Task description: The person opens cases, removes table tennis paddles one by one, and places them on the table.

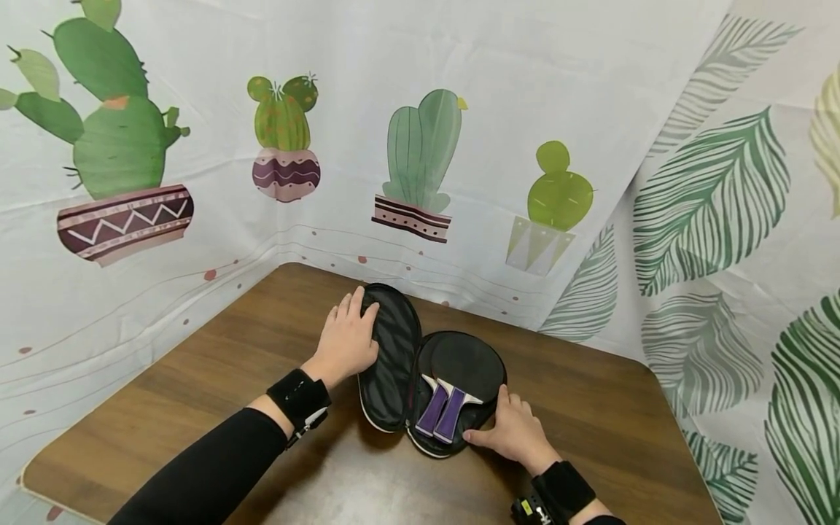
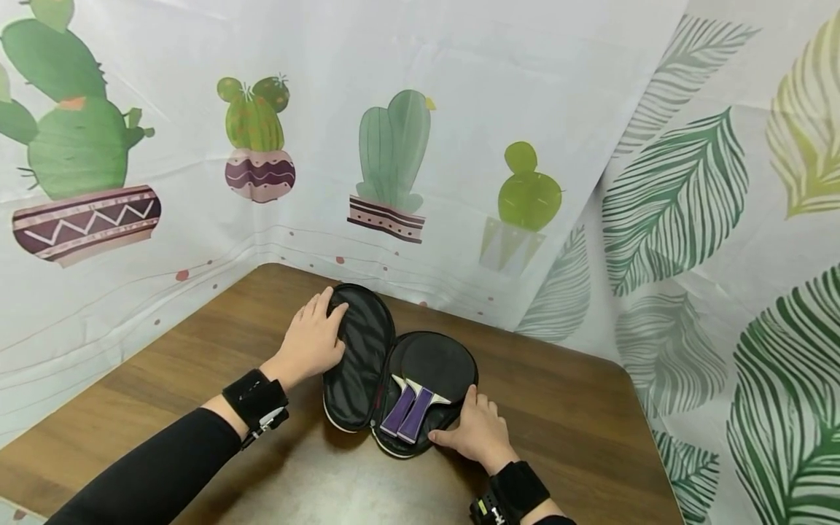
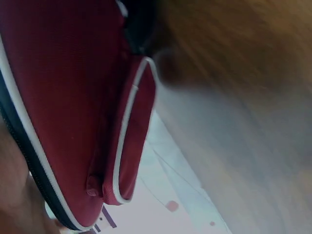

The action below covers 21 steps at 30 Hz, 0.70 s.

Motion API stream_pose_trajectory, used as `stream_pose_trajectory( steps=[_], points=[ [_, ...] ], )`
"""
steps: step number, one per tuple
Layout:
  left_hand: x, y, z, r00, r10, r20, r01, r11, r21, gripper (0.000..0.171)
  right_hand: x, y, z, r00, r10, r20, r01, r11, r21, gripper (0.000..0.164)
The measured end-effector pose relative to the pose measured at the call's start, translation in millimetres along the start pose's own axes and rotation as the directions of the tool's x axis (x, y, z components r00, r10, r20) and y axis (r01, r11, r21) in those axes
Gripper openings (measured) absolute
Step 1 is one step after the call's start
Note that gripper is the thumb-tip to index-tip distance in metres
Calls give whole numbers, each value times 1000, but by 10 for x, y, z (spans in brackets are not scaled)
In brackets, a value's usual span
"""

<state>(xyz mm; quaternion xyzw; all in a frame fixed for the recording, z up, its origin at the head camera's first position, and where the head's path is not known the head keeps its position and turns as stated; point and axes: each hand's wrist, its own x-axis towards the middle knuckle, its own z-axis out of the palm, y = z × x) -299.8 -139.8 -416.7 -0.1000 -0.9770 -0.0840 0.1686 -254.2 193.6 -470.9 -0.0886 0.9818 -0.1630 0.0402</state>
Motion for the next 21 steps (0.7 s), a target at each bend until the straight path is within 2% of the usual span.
stream_pose_trajectory(
  steps=[4, 6, 8, 12, 14, 17, 21],
  points=[
    [-44, -53, 76, 992, 109, 71, -118, 982, 148, 60, -6, 11, 6, 1000, 1, -2, -1, 1000, -2, 128],
    [-80, -64, 122, 982, 144, 125, -164, 972, 170, 58, -12, 16, 13, 1000, 3, -2, -3, 1000, -3, 128],
    [-115, -72, 178, 969, 151, 195, -182, 971, 153, 58, -19, 21, 21, 1000, 6, -2, -6, 1000, -2, 128],
    [-171, -65, 252, 934, 104, 341, -140, 987, 83, 65, -21, 25, 26, 1000, 4, -3, -4, 1000, 3, 128],
    [-178, -57, 277, 919, 73, 387, -104, 993, 58, 73, -18, 29, 25, 1000, 2, -9, -1, 1000, 4, 127],
    [-171, -45, 304, 904, 39, 425, -60, 998, 35, 82, -15, 34, 23, 1000, -3, -22, 3, 1000, 2, 126],
    [-161, -30, 343, 893, 15, 449, -25, 1000, 16, 88, -18, 32, 33, 1000, -7, -28, 7, 1000, 12, 124]
  ],
)
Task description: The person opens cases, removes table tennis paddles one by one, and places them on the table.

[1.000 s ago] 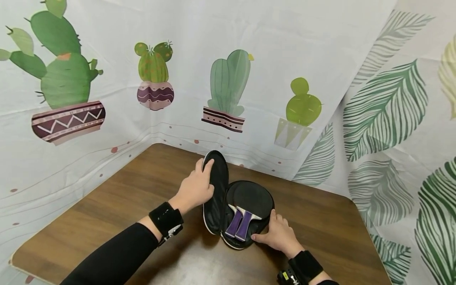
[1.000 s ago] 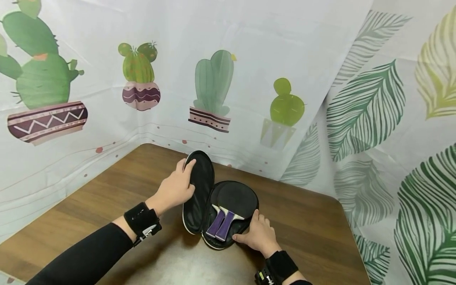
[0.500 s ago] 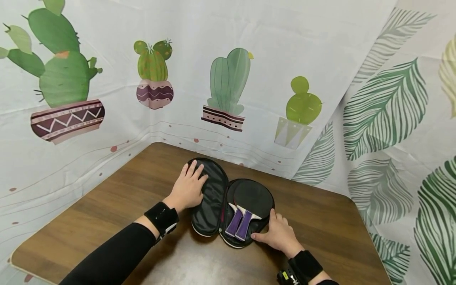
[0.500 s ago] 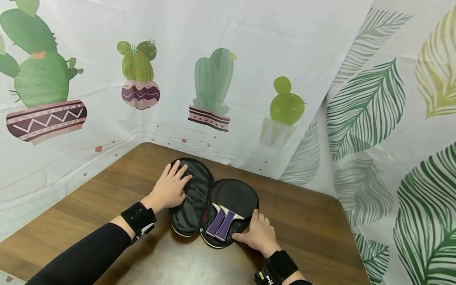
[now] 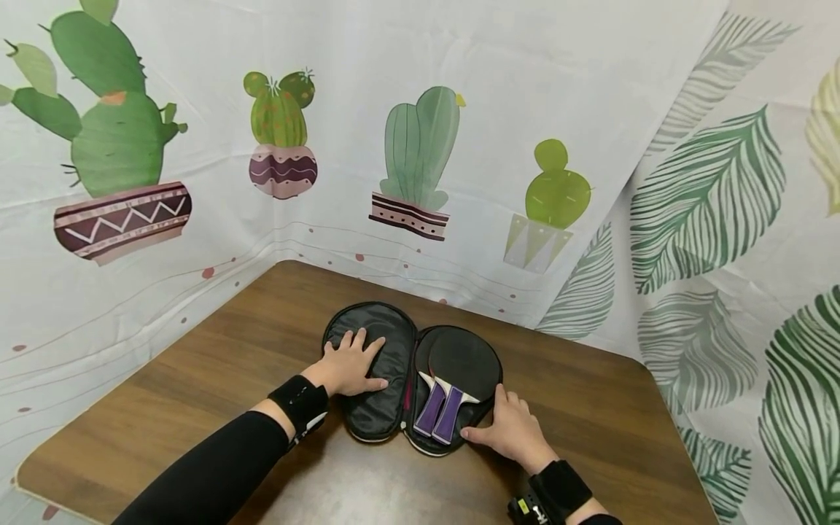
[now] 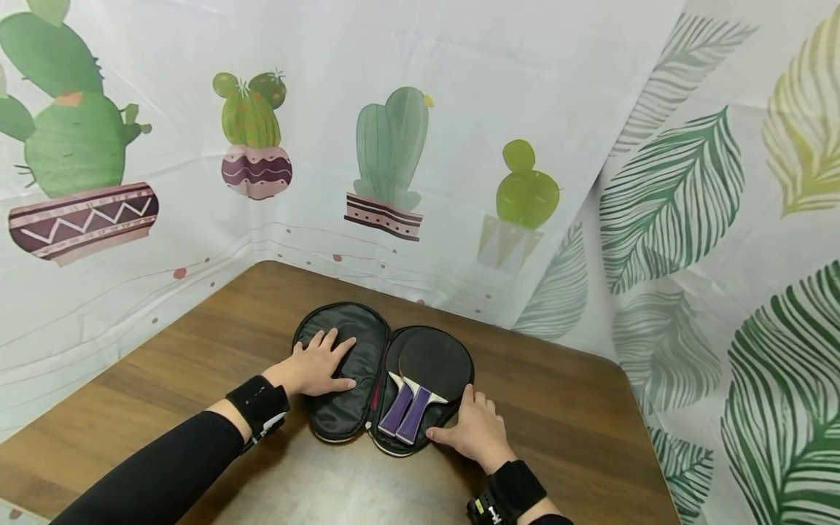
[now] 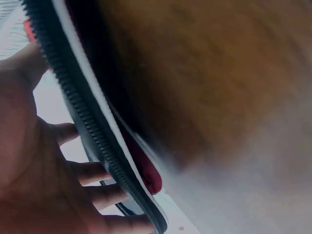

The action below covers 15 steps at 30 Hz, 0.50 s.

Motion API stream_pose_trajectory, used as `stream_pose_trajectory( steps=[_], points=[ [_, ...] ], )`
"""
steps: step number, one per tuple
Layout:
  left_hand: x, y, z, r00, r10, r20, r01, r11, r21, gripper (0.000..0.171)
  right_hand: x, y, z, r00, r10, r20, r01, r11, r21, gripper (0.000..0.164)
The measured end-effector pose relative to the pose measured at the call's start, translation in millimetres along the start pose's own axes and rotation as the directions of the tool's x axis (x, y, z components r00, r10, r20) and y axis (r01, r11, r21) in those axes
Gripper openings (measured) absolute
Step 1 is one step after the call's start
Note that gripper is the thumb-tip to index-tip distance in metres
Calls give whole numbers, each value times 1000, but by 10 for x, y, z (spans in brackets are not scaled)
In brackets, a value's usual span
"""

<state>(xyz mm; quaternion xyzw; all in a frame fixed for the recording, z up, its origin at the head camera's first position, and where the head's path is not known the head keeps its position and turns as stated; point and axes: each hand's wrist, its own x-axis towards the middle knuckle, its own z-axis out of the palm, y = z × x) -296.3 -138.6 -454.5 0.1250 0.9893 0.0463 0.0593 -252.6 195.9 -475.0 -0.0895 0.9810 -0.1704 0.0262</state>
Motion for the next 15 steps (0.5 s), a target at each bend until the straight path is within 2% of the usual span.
stream_pose_trajectory(
  steps=[5, 8, 12, 15],
  points=[
    [43, 26, 41, 999, -33, 13, 33, 999, -6, 93, 2, -67, -17, 999, -24, -29, 23, 1000, -5, 116],
    [75, 55, 39, 998, -54, 21, 54, 998, -12, 96, 2, -133, -29, 996, -73, -54, 74, 997, 8, 105],
    [101, 109, 33, 995, -82, 57, 84, 996, -25, 100, -3, -217, 1, 991, -133, -28, 135, 989, 64, 71],
    [130, 154, 47, 989, -111, 96, 112, 994, -10, 102, 8, -265, 46, 991, -123, -48, 125, 990, 61, 51]
  ],
)
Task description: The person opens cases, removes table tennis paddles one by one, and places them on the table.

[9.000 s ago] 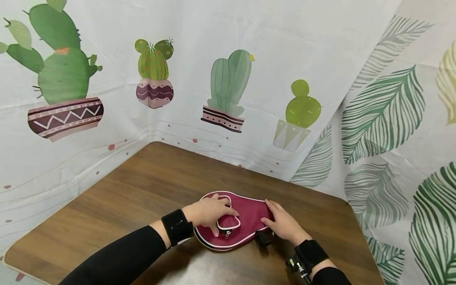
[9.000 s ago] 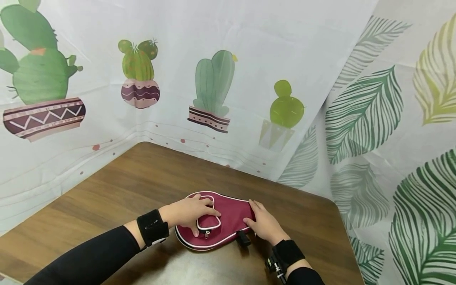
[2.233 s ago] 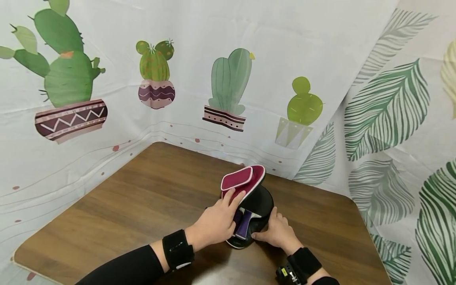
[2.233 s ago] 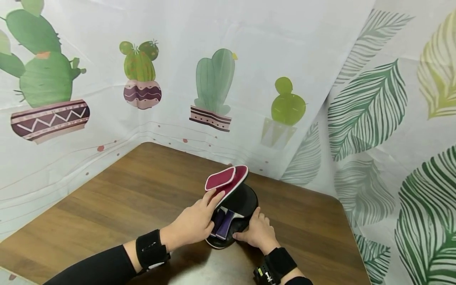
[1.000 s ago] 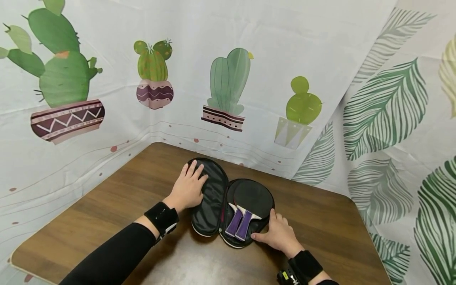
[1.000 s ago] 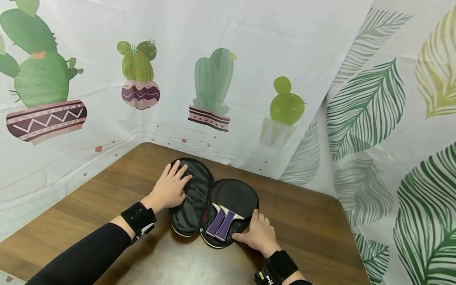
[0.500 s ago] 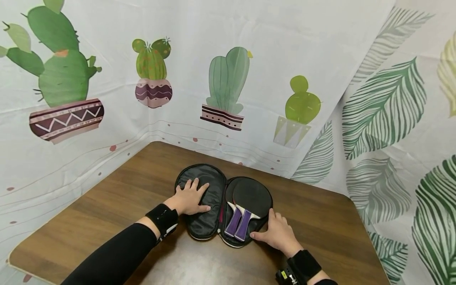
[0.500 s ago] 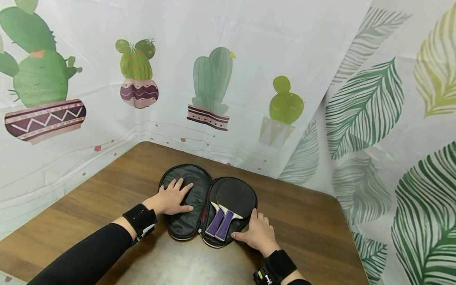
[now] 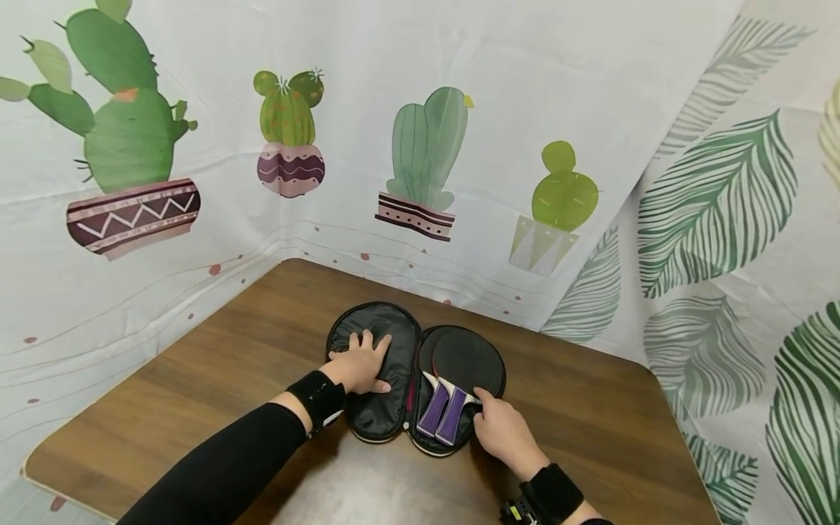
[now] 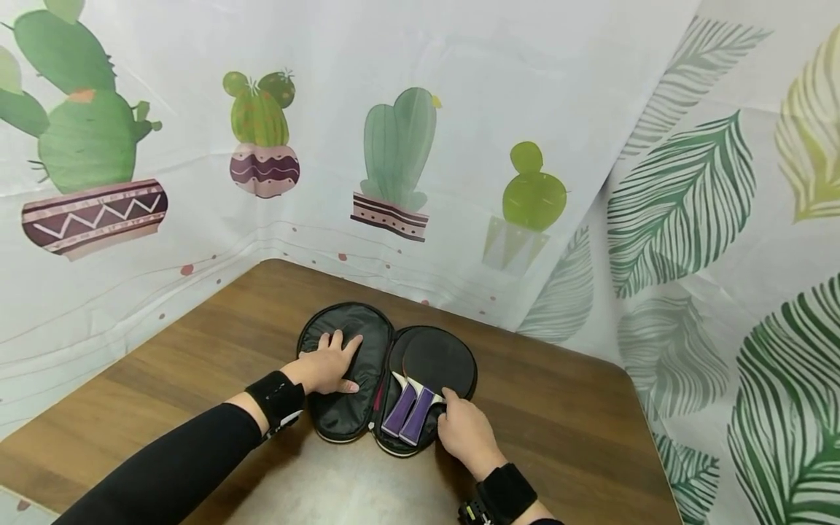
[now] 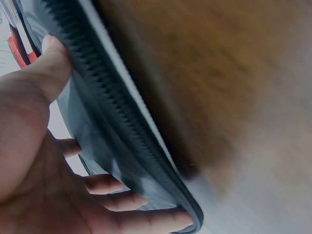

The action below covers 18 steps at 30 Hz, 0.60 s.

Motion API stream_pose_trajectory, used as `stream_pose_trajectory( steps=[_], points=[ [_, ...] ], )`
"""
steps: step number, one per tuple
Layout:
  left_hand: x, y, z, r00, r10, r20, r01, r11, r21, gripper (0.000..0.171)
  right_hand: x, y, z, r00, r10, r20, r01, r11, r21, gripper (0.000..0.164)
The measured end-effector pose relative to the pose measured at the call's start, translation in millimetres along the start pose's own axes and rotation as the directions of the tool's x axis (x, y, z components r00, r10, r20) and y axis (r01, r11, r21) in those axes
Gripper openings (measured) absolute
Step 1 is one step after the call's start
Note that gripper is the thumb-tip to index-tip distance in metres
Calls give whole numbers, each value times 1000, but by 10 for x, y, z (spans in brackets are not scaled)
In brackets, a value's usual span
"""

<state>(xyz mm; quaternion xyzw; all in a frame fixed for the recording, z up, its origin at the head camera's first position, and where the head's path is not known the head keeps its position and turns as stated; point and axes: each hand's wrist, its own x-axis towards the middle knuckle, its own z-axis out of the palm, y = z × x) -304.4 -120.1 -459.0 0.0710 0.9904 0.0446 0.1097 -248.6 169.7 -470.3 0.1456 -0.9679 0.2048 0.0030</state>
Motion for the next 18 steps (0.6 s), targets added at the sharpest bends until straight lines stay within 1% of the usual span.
stream_pose_trajectory(
  steps=[2, 3, 4, 6, 9, 11, 14, 18],
  points=[
    [5, 44, -18, 1000, -16, 12, 16, 1000, 21, 101, 34, -30, 9, 999, 21, -45, -23, 999, -32, 43],
    [14, 60, -24, 1000, -25, 18, 24, 999, 34, 101, 55, -48, 9, 997, 32, -66, -35, 998, -43, 41],
    [21, 80, -24, 999, -32, 25, 31, 998, 45, 101, 72, -62, 14, 996, 46, -70, -50, 998, -44, 42],
    [30, 115, -22, 998, -48, 34, 46, 997, 60, 101, 103, -103, 23, 996, 63, -65, -67, 996, -57, 49],
    [51, 146, -30, 997, -64, 53, 60, 995, 76, 100, 137, -173, 29, 997, 65, -31, -68, 993, -96, 68],
    [57, 164, -32, 996, -70, 58, 65, 995, 82, 100, 155, -211, 41, 998, 69, -4, -69, 992, -103, 78],
    [59, 187, -42, 996, -75, 52, 69, 993, 93, 99, 195, -241, 58, 996, 87, 14, -86, 994, -68, 85],
    [58, 204, -36, 995, -85, 55, 81, 993, 81, 100, 220, -257, 70, 992, 126, 17, -127, 992, 25, 83]
  ],
)
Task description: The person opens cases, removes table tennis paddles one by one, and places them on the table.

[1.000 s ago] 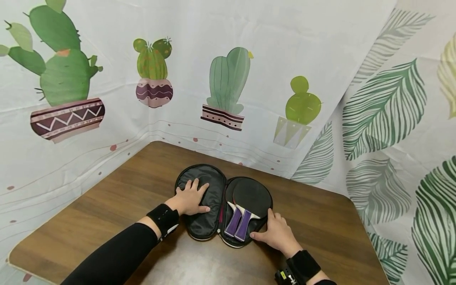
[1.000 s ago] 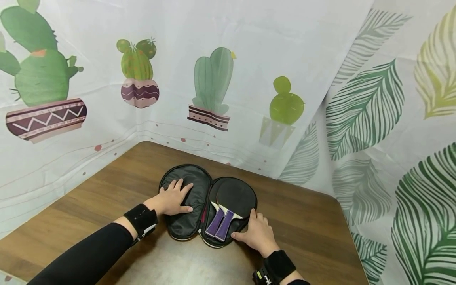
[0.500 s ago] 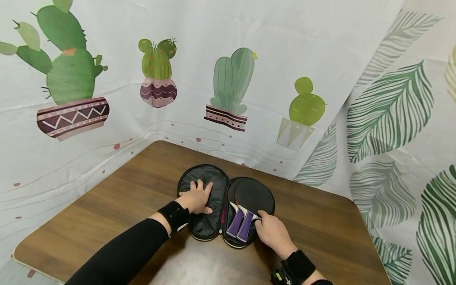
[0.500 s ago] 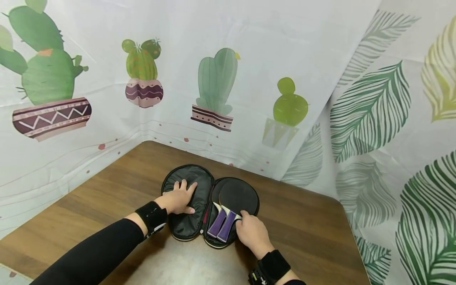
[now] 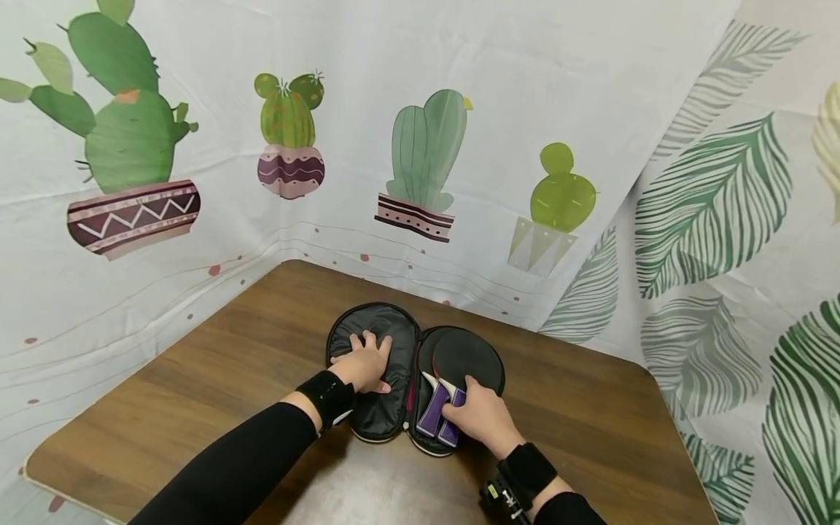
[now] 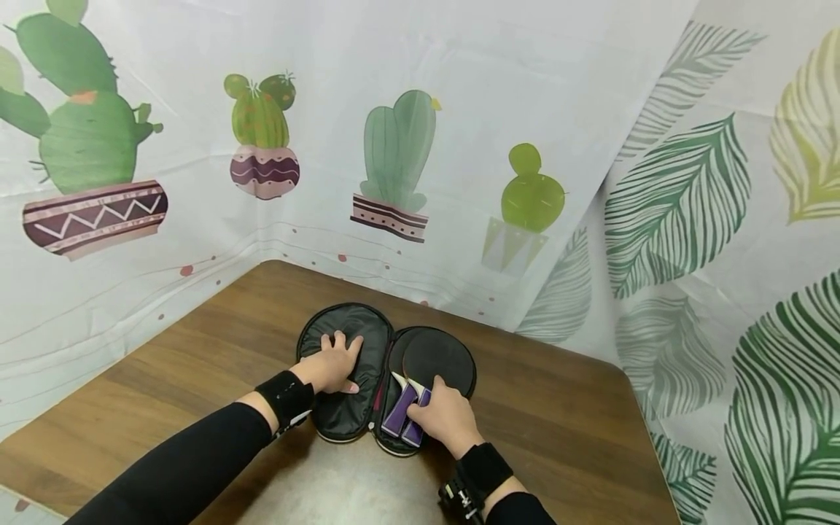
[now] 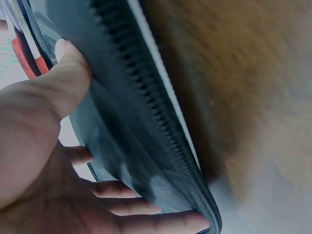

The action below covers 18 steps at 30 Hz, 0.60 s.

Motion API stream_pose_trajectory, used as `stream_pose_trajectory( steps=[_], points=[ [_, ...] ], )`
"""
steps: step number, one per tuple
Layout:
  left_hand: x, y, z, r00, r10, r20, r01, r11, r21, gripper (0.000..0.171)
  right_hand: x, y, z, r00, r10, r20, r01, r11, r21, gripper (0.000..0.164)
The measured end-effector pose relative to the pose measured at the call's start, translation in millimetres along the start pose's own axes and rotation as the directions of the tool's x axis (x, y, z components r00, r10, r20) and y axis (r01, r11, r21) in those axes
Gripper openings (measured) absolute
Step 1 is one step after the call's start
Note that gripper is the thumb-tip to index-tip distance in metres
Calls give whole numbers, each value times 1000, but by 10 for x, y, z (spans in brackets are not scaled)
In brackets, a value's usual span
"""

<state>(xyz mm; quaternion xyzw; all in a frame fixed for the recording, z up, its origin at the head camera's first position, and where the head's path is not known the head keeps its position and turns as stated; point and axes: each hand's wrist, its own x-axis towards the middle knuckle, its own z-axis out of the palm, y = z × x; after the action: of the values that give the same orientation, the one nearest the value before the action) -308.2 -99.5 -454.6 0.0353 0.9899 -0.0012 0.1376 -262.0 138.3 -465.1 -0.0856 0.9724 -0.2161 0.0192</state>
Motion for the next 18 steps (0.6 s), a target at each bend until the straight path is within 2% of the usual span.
stream_pose_trajectory(
  steps=[3, 9, 13, 18],
  points=[
    [-9, -25, -1, 1000, -5, 5, 5, 1000, -16, 99, 1, -4, -2, 1000, -2, -24, 3, 999, 40, 77],
    [-20, -35, 13, 1000, -5, 15, 5, 1000, -2, 98, -31, 181, -53, 991, -47, -122, 53, 998, 43, 64],
    [-30, -40, -3, 1000, 7, 15, -7, 1000, -24, 98, -41, 391, -151, 979, -60, -194, 66, 998, 24, 62],
    [-54, -39, -15, 1000, 8, 21, -7, 998, -62, 98, -39, 729, -303, 975, -48, -216, 48, 999, -8, 62]
  ],
)
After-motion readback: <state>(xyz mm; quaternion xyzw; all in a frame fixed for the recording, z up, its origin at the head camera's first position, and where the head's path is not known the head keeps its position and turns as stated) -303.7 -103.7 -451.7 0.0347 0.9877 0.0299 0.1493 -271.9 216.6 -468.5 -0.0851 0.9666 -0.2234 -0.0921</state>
